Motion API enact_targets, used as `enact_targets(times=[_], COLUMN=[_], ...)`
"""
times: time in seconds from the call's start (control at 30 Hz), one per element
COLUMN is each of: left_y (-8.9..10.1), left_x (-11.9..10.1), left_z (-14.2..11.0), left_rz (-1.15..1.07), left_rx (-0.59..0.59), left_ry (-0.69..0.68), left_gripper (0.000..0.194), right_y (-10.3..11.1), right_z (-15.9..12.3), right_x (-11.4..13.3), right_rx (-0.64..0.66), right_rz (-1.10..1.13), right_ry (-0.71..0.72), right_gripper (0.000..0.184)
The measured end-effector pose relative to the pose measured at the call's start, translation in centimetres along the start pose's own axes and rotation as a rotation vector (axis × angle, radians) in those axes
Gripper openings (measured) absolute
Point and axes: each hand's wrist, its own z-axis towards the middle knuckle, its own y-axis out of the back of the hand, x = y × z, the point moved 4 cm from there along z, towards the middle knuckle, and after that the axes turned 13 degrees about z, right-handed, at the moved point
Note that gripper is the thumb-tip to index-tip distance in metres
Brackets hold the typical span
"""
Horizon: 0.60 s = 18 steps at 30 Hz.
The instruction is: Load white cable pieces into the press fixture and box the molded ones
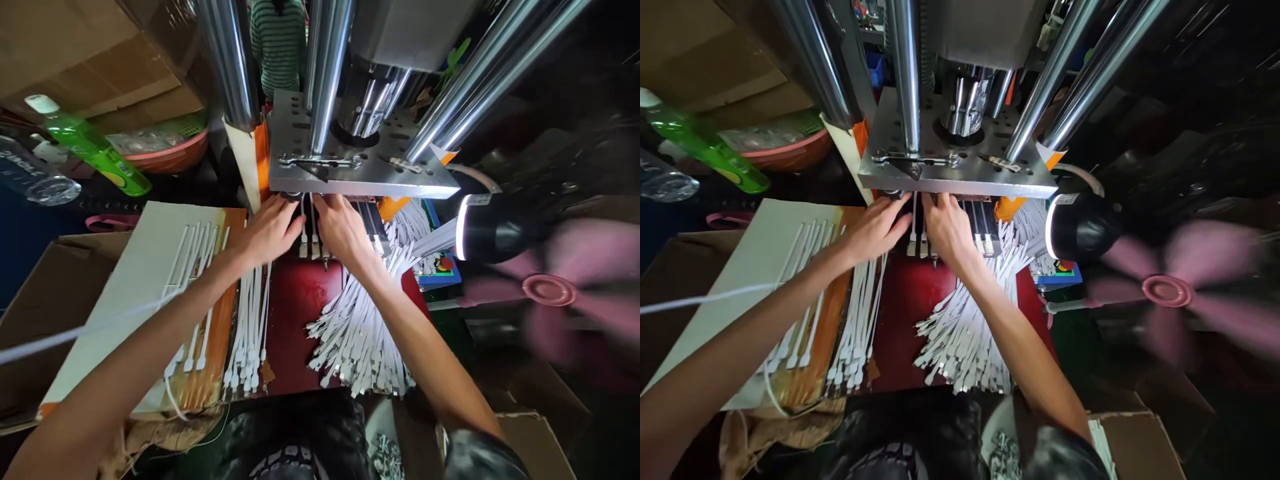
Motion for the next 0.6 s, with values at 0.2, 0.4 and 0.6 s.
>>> enact_targets(times=[0.2, 0.4, 0.6], left_y=[4.0, 1.9, -1.1], left_x=[-2.0, -6.6, -10.6], left_z=[-18.5, -27.9, -27.6], left_rz=[-0.301, -1.098, -1.591], left_rx=[0.273, 0.309, 0.321], left_ry=[0.421, 1.063, 1.175], left_gripper=[0.036, 0.049, 0.032], right_y=[-7.3, -7.5, -5.4], right_z=[-16.4, -20.3, -28.4], right_x=[10.5, 10.6, 8.2], right_rx=[0.298, 0.352, 0.396], right_rz=[0.327, 0.748, 1.132], right_ry=[-0.165, -0.385, -0.7], right_gripper=[0.015, 0.009, 0.02])
